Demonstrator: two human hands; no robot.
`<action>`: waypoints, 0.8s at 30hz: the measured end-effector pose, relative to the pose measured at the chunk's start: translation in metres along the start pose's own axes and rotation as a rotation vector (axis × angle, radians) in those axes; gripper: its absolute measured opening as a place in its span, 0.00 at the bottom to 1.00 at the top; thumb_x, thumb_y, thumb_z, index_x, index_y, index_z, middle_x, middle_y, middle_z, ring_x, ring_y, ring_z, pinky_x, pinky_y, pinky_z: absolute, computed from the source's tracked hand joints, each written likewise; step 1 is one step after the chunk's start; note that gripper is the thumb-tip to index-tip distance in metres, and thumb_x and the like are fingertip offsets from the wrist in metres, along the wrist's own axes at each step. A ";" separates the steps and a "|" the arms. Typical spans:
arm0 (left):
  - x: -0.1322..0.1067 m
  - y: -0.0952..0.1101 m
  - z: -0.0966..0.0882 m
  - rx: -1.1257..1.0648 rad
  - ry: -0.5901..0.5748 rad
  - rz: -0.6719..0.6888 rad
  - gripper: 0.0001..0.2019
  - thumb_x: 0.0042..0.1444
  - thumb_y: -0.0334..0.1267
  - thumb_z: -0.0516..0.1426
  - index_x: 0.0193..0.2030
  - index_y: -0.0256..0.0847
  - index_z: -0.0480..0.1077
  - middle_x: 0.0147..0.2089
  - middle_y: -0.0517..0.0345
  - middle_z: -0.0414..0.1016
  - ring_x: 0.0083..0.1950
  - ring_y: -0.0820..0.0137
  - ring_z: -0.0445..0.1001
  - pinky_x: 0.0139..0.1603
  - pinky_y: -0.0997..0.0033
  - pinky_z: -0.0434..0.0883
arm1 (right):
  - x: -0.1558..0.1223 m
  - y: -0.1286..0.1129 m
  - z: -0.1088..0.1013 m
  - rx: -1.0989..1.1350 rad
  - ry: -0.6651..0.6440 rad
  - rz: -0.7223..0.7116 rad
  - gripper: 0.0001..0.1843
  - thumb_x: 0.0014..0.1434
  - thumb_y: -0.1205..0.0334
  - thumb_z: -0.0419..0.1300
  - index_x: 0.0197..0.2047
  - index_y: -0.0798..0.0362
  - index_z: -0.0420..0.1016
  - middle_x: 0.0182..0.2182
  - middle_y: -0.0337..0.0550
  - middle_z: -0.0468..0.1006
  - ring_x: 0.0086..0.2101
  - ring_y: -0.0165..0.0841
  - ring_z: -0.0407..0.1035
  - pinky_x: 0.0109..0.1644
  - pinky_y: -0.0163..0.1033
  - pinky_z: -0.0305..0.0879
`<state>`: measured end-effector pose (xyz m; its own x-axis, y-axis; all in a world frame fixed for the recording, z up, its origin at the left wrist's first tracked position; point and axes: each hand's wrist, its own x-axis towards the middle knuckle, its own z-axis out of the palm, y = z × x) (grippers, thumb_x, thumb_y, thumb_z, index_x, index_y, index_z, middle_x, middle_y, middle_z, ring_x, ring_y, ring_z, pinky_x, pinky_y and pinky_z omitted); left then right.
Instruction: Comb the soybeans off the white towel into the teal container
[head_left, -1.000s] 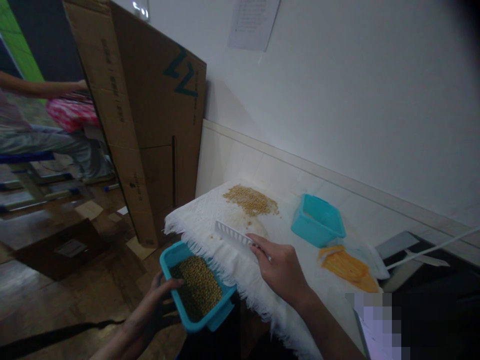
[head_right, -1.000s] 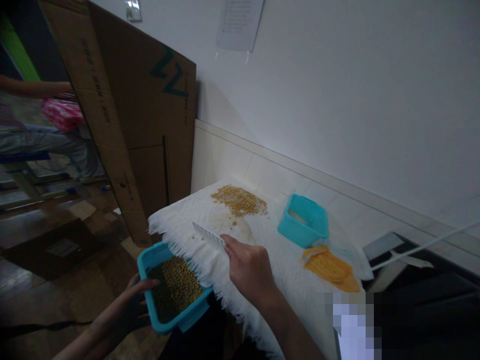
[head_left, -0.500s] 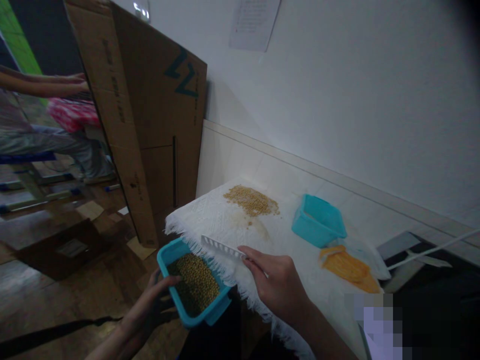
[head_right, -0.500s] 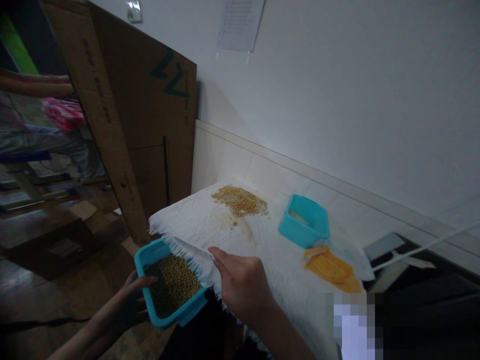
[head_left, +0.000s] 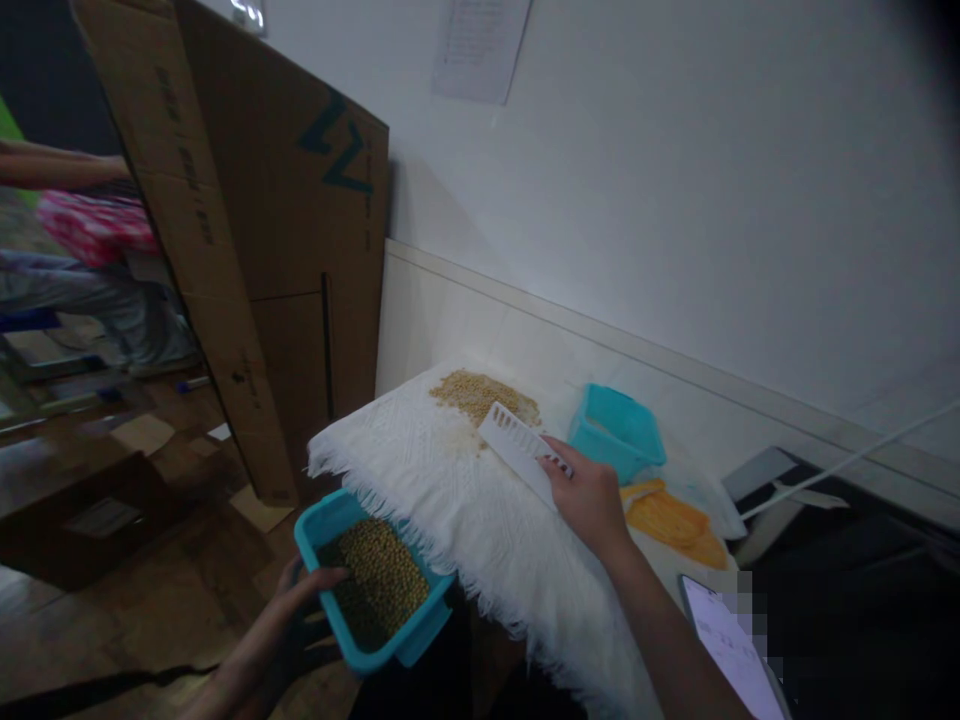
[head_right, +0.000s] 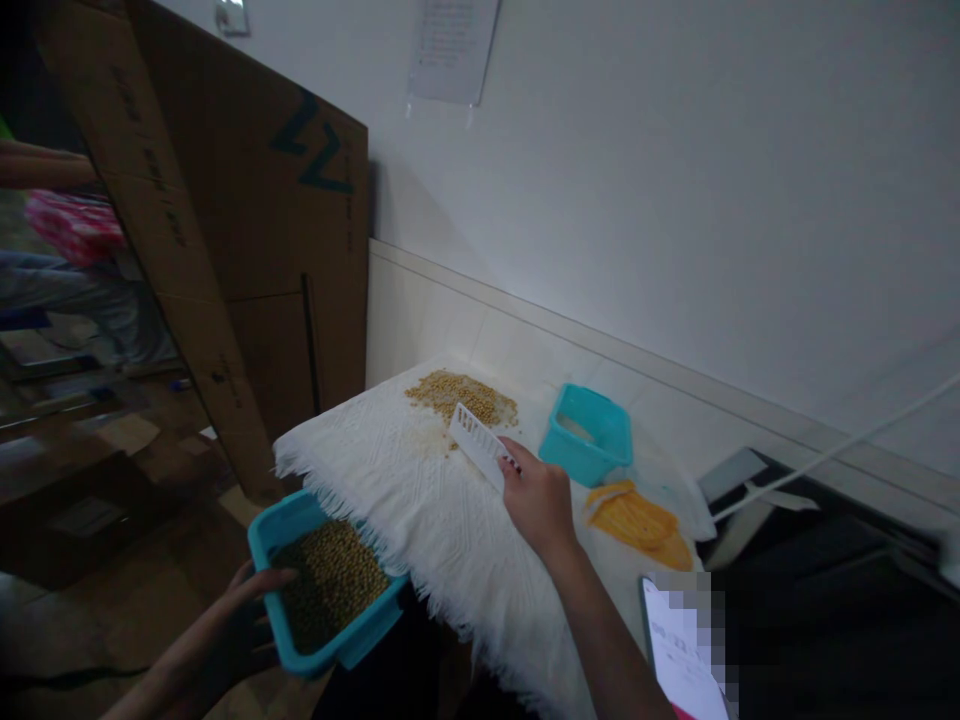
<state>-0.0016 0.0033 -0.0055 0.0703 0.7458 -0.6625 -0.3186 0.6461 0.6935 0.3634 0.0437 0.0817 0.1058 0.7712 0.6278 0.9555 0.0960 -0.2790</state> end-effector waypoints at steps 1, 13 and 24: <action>0.000 -0.001 0.001 0.004 0.000 -0.005 0.43 0.51 0.50 0.73 0.71 0.58 0.60 0.53 0.49 0.83 0.45 0.48 0.87 0.44 0.51 0.83 | 0.001 -0.001 0.002 -0.024 -0.006 -0.002 0.18 0.67 0.63 0.60 0.54 0.47 0.89 0.38 0.45 0.92 0.29 0.39 0.84 0.37 0.38 0.79; 0.002 -0.002 0.003 -0.011 0.024 -0.020 0.45 0.51 0.48 0.73 0.73 0.58 0.59 0.55 0.47 0.83 0.44 0.49 0.88 0.43 0.51 0.85 | -0.004 -0.005 -0.008 0.152 -0.065 0.023 0.18 0.65 0.63 0.62 0.52 0.48 0.90 0.44 0.46 0.92 0.33 0.41 0.86 0.45 0.43 0.83; -0.003 -0.001 0.004 0.012 -0.006 -0.025 0.50 0.51 0.50 0.73 0.77 0.56 0.55 0.55 0.45 0.84 0.45 0.49 0.88 0.45 0.51 0.83 | -0.015 -0.009 -0.016 0.202 -0.089 0.027 0.17 0.65 0.61 0.61 0.51 0.50 0.90 0.42 0.46 0.92 0.32 0.41 0.86 0.41 0.42 0.83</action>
<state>0.0025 0.0017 -0.0029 0.0839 0.7305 -0.6778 -0.3049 0.6663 0.6804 0.3574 0.0216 0.0866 0.0974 0.8268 0.5541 0.8772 0.1917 -0.4402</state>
